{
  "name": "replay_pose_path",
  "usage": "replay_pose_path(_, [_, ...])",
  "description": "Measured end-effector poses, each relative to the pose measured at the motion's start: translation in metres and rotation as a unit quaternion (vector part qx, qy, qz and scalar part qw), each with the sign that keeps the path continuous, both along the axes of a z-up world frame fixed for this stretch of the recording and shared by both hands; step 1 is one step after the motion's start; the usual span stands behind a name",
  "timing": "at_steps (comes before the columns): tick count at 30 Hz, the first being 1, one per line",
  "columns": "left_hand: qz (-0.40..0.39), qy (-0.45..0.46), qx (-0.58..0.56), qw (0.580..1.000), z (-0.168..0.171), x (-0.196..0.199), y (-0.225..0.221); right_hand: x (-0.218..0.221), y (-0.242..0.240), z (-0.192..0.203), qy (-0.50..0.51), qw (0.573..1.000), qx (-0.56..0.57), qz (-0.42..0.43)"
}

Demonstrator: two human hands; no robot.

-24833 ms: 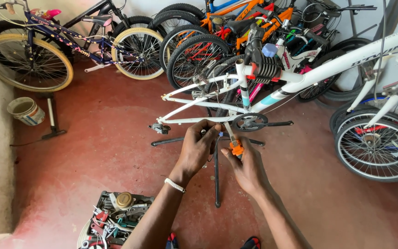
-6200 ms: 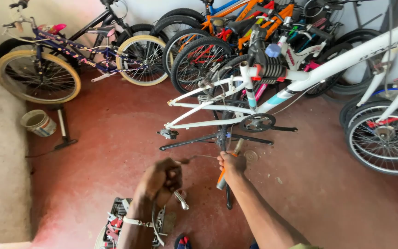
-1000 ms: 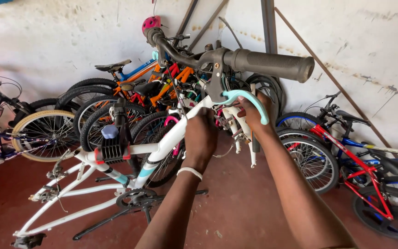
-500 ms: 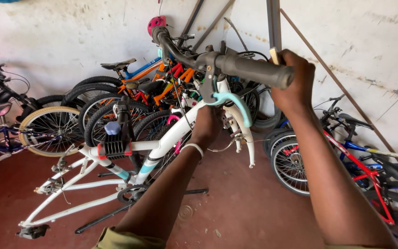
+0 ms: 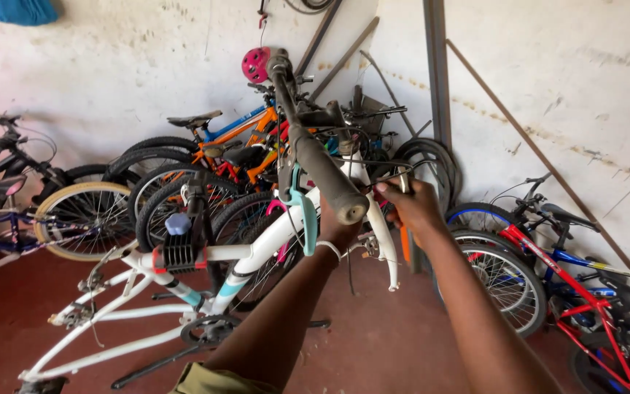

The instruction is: Removing a bicycle chain using pliers and other hand tools in a repair shop environment.

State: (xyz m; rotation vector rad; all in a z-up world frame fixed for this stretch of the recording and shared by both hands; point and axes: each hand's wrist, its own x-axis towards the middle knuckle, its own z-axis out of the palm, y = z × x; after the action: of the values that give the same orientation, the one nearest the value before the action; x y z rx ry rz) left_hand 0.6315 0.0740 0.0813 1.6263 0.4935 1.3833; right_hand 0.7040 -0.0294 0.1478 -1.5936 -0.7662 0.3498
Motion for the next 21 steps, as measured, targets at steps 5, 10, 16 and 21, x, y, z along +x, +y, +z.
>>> replay_pose_path(5, [0.013, 0.018, -0.002, 1.0, -0.008, -0.009, 0.009, -0.013, 0.027, -0.012, 0.004, 0.997, 0.073, 0.031])
replay_pose_path(10, [0.016, 0.041, -0.003, 0.999, -0.016, -0.013, 0.016, 0.001, 0.035, -0.033, -0.006, 0.996, 0.088, -0.013])
replay_pose_path(16, [0.032, 0.056, 0.01, 0.998, -0.014, -0.007, 0.048, 0.028, 0.051, -0.052, -0.047, 0.987, 0.148, -0.035])
replay_pose_path(21, [-0.19, 0.063, -0.291, 0.936, -0.004, -0.031, 0.074, 0.015, 0.053, -0.05, -0.025, 0.989, 0.138, -0.045])
